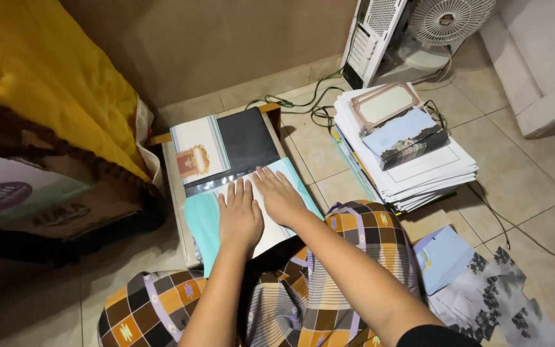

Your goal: Folding light blue paper sheets and organizing them into a folder while sitting on the floor.

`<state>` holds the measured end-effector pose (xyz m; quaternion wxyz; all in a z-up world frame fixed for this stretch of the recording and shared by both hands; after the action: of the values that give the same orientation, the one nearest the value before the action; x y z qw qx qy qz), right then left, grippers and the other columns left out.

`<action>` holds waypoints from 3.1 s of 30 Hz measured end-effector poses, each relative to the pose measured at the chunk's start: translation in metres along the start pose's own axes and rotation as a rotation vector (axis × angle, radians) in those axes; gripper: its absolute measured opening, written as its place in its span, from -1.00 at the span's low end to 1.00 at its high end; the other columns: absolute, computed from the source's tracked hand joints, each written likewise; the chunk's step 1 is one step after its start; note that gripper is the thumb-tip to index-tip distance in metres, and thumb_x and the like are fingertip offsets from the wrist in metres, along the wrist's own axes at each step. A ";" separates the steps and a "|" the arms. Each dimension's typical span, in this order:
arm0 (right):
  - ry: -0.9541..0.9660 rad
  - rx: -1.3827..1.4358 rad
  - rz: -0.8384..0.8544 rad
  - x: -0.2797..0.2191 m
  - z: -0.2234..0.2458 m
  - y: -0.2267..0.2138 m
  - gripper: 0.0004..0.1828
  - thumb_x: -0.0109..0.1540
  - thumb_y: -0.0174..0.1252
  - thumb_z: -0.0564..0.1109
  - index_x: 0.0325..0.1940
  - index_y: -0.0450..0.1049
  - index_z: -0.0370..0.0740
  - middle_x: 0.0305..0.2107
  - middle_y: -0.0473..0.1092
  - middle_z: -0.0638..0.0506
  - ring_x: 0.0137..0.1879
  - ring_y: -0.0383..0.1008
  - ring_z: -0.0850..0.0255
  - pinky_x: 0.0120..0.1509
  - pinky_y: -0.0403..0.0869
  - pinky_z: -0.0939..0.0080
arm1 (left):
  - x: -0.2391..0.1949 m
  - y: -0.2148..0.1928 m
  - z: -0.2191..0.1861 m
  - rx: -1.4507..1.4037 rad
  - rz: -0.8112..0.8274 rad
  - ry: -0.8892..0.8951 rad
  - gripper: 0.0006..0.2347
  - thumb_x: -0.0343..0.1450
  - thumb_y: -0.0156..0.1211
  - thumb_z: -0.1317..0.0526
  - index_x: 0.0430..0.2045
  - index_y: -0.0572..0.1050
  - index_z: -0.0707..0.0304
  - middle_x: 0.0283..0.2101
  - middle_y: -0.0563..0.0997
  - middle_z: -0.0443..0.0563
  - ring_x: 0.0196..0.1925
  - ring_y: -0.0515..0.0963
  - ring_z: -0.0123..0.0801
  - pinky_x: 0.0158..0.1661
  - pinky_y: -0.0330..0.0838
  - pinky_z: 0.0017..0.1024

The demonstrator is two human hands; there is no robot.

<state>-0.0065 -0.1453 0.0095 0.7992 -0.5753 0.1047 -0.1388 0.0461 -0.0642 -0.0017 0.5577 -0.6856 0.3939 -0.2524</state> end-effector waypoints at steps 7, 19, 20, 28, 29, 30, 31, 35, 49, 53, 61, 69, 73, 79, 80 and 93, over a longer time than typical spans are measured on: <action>0.052 0.077 0.126 -0.056 0.016 -0.011 -0.37 0.36 -0.35 -0.30 0.56 0.00 -0.26 0.51 -0.06 -0.18 0.63 -0.16 0.00 0.64 -0.21 -0.05 | 0.001 0.000 0.004 -0.019 0.032 -0.020 -0.47 0.54 -0.44 0.03 0.46 0.06 0.14 0.55 0.04 0.08 0.58 -0.06 -0.08 0.44 -0.24 0.00; 0.144 -0.023 0.066 -0.002 0.006 -0.013 -0.38 0.38 -0.17 -0.24 0.56 0.05 -0.16 0.51 -0.12 -0.32 0.64 -0.23 -0.13 0.62 -0.22 -0.20 | -0.004 -0.001 -0.002 -0.024 0.074 0.036 -0.45 0.53 -0.46 -0.02 0.46 0.04 0.17 0.56 0.03 0.05 0.59 -0.07 -0.14 0.46 -0.25 -0.01; 0.141 -0.022 0.066 -0.007 0.007 -0.016 -0.40 0.38 -0.20 -0.24 0.55 0.06 -0.17 0.50 -0.12 -0.33 0.63 -0.21 -0.13 0.62 -0.20 -0.18 | -0.001 -0.002 0.000 -0.039 0.033 0.020 -0.46 0.53 -0.43 0.02 0.45 0.08 0.20 0.54 0.07 0.07 0.58 -0.02 -0.13 0.45 -0.21 -0.03; 0.227 0.102 0.146 -0.055 0.010 -0.010 -0.40 0.39 -0.29 -0.27 0.56 0.04 -0.16 0.51 -0.17 -0.32 0.64 -0.26 -0.13 0.61 -0.23 -0.18 | -0.001 -0.005 0.003 -0.022 -0.031 -0.037 -0.48 0.53 -0.40 0.05 0.43 0.10 0.22 0.53 0.08 0.15 0.57 -0.03 -0.06 0.45 -0.20 0.01; 0.253 0.083 0.145 -0.052 0.009 -0.008 -0.38 0.38 -0.30 -0.28 0.57 0.03 -0.15 0.52 -0.19 -0.33 0.64 -0.28 -0.14 0.61 -0.24 -0.19 | -0.002 -0.005 0.001 -0.020 0.007 -0.024 -0.47 0.53 -0.43 0.02 0.45 0.07 0.17 0.54 0.05 0.11 0.58 -0.06 -0.07 0.45 -0.24 0.02; 0.277 0.064 0.136 -0.046 0.007 -0.009 -0.37 0.38 -0.30 -0.30 0.57 0.01 -0.14 0.52 -0.21 -0.33 0.64 -0.29 -0.14 0.61 -0.25 -0.20 | 0.000 -0.006 -0.002 -0.014 0.038 -0.007 -0.45 0.54 -0.46 -0.01 0.47 0.04 0.13 0.55 0.02 0.08 0.59 -0.09 -0.08 0.46 -0.28 0.03; 0.275 0.064 0.137 -0.037 0.002 -0.004 -0.37 0.38 -0.30 -0.30 0.57 0.01 -0.14 0.52 -0.21 -0.33 0.64 -0.29 -0.14 0.61 -0.25 -0.20 | -0.003 -0.006 -0.002 -0.014 0.038 -0.009 -0.45 0.54 -0.46 -0.01 0.47 0.04 0.13 0.55 0.02 0.08 0.59 -0.09 -0.08 0.46 -0.28 0.03; 0.183 0.033 0.073 -0.007 0.005 -0.009 -0.37 0.36 -0.21 -0.27 0.57 0.04 -0.16 0.50 -0.16 -0.38 0.63 -0.23 -0.19 0.61 -0.22 -0.24 | -0.005 -0.001 -0.001 -0.006 0.092 0.024 -0.46 0.54 -0.50 -0.01 0.47 0.03 0.11 0.56 -0.01 0.04 0.60 -0.11 -0.13 0.46 -0.29 0.01; 0.165 0.051 0.106 -0.054 0.007 -0.008 -0.40 0.38 -0.31 -0.27 0.54 0.09 -0.17 0.50 -0.09 -0.28 0.63 -0.19 -0.10 0.61 -0.18 -0.18 | -0.006 0.012 -0.005 0.042 0.068 0.037 -0.49 0.56 -0.53 0.04 0.47 0.02 0.09 0.56 -0.02 0.06 0.59 -0.11 -0.06 0.44 -0.29 0.07; 0.167 0.044 0.077 -0.051 0.007 -0.009 -0.41 0.39 -0.35 -0.25 0.54 0.08 -0.18 0.51 -0.11 -0.29 0.63 -0.21 -0.11 0.61 -0.19 -0.16 | -0.004 0.004 -0.014 0.031 0.097 0.064 -0.51 0.56 -0.47 0.09 0.46 0.05 0.10 0.56 0.00 0.05 0.58 -0.08 -0.02 0.43 -0.22 0.11; 0.193 0.080 0.089 -0.058 0.005 -0.007 -0.42 0.40 -0.36 -0.23 0.55 0.06 -0.17 0.52 -0.16 -0.27 0.64 -0.25 -0.09 0.62 -0.24 -0.14 | 0.045 0.025 -0.008 0.129 0.080 0.055 -0.50 0.57 -0.50 0.07 0.47 0.03 0.14 0.56 0.01 0.00 0.56 -0.04 -0.06 0.38 -0.18 0.09; -0.015 0.055 0.023 -0.065 -0.001 0.019 -0.40 0.38 -0.33 -0.24 0.54 0.12 -0.14 0.47 0.06 -0.15 0.61 -0.08 -0.02 0.61 -0.14 -0.17 | 0.030 0.001 -0.003 -0.025 -0.029 -0.004 -0.50 0.56 -0.46 0.13 0.43 0.10 0.28 0.54 0.05 0.15 0.58 -0.02 -0.09 0.43 -0.19 -0.06; -0.081 0.117 0.015 -0.078 -0.006 0.026 -0.32 0.32 -0.24 -0.27 0.56 0.08 -0.02 0.50 0.02 0.01 0.61 -0.08 0.04 0.61 -0.09 -0.14 | 0.033 0.007 0.002 -0.034 -0.059 0.001 -0.52 0.56 -0.44 0.16 0.42 0.11 0.33 0.51 0.12 0.18 0.55 0.06 -0.11 0.43 -0.16 -0.07; -0.031 0.120 0.127 -0.032 -0.019 0.027 -0.25 0.31 -0.30 -0.32 0.61 -0.04 0.03 0.53 -0.05 0.05 0.63 -0.14 0.03 0.64 -0.15 -0.18 | 0.034 0.012 0.002 -0.037 -0.066 0.006 -0.50 0.54 -0.41 0.18 0.42 0.10 0.35 0.51 0.13 0.18 0.55 0.07 -0.10 0.43 -0.15 -0.04; -0.019 0.101 0.121 -0.023 -0.020 0.026 -0.25 0.32 -0.30 -0.31 0.62 -0.05 0.05 0.53 -0.06 0.05 0.64 -0.16 0.04 0.64 -0.18 -0.17 | 0.034 0.012 0.003 -0.036 -0.071 0.004 -0.50 0.54 -0.42 0.17 0.42 0.10 0.34 0.51 0.14 0.17 0.55 0.07 -0.11 0.43 -0.14 -0.04; 0.099 0.100 0.142 -0.061 0.003 0.004 -0.41 0.42 -0.36 -0.21 0.58 0.00 -0.19 0.53 -0.09 -0.14 0.64 -0.22 0.01 0.63 -0.25 -0.10 | 0.035 0.014 0.011 -0.031 -0.101 -0.097 -0.48 0.53 -0.45 0.14 0.40 0.11 0.42 0.50 0.13 0.27 0.55 0.05 -0.04 0.43 -0.19 0.00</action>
<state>-0.0621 -0.1201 0.0070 0.8287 -0.5182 0.1773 -0.1152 0.0709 -0.0875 -0.0209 0.5520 -0.7246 0.3351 -0.2407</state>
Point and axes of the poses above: each hand's wrist, its own x-axis towards the middle knuckle, its own y-axis out of the palm, z = x × y, the point moved 8 cm from there along x, towards the middle knuckle
